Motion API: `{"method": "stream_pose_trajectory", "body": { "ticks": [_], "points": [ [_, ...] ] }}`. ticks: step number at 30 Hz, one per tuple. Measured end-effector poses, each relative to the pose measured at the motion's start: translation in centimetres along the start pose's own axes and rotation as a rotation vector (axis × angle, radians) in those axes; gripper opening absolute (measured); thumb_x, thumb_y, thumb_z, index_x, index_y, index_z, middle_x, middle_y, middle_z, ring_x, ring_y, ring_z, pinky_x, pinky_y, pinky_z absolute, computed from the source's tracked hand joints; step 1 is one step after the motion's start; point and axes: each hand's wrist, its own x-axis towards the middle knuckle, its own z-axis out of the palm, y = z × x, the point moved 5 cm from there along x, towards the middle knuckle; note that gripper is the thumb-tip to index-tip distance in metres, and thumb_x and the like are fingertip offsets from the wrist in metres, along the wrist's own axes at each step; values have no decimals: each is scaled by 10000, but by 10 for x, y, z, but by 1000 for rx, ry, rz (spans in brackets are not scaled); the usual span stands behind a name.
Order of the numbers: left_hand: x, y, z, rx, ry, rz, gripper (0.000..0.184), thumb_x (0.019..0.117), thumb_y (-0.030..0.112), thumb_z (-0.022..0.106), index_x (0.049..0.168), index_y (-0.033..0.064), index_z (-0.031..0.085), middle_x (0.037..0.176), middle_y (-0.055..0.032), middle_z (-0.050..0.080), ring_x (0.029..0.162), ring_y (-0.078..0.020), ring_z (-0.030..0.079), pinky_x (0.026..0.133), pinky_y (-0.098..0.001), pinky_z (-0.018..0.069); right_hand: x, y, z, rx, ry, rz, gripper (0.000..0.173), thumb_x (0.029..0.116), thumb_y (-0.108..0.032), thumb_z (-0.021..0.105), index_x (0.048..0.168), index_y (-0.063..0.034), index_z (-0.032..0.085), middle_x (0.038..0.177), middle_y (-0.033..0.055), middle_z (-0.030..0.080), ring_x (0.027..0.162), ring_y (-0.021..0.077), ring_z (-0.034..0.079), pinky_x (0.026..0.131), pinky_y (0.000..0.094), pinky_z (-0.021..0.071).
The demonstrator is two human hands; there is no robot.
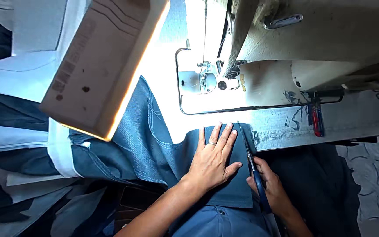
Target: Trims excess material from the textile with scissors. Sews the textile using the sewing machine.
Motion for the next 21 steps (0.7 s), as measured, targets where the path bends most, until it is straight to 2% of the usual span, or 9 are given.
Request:
{"method": "stream_pose_trajectory", "body": {
  "ticks": [4, 8, 11, 14, 17, 19, 21],
  "points": [
    [-7, 8, 1, -2, 45, 8, 756, 1010, 614, 320, 1510, 76, 500, 1583, -105, 470, 1483, -351, 405, 1096, -756, 250, 0, -7, 5, -50, 76, 33, 689, 919, -515, 620, 1325, 40, 579, 959, 46, 717, 769, 28, 649, 691, 234, 558],
    [-8, 8, 1, 19, 58, 12, 750, 1014, 611, 319, 1502, 74, 510, 1574, -105, 482, 1474, -351, 421, 1094, -745, 263, -4, -12, 7, -5, 172, 58, 574, 907, -426, 678, 1242, 37, 626, 855, 1, 704, 711, -24, 622, 659, 170, 530],
    [-7, 8, 2, 45, 64, 15, 744, 1019, 612, 309, 1498, 82, 518, 1578, -97, 477, 1487, -337, 402, 1110, -733, 249, -5, -11, 4, 24, 211, 17, 507, 906, -369, 711, 1195, 43, 650, 779, -35, 680, 655, -67, 582, 617, 117, 497],
    [-9, 8, 4, 51, 54, 21, 744, 1023, 613, 310, 1503, 82, 512, 1599, -97, 449, 1504, -342, 371, 1133, -732, 206, -5, -9, 3, 11, 206, 10, 492, 909, -364, 720, 1188, 37, 660, 742, -38, 658, 606, -72, 536, 573, 108, 459],
    [-8, 7, 4, 57, 64, 29, 746, 1019, 625, 318, 1489, 87, 532, 1580, -100, 474, 1482, -355, 407, 1120, -747, 221, -4, -10, 3, 20, 209, 13, 485, 901, -339, 726, 1189, 47, 669, 732, -28, 656, 594, -69, 522, 569, 106, 447],
    [-7, 5, 1, 56, 59, 32, 765, 1018, 642, 300, 1483, 85, 540, 1568, -107, 488, 1465, -368, 429, 1111, -752, 237, -3, -11, 1, 138, 197, 80, 464, 916, -279, 717, 1217, 66, 644, 775, -27, 672, 583, -71, 538, 541, 108, 463],
    [-3, -2, -3, 54, 39, 26, 776, 1023, 649, 270, 1490, 89, 535, 1573, -106, 482, 1468, -374, 423, 1112, -756, 235, -5, -7, -7, 334, 221, 189, 411, 967, -214, 644, 1263, 66, 590, 770, -57, 639, 526, -42, 540, 469, 143, 477]
  ]
}}
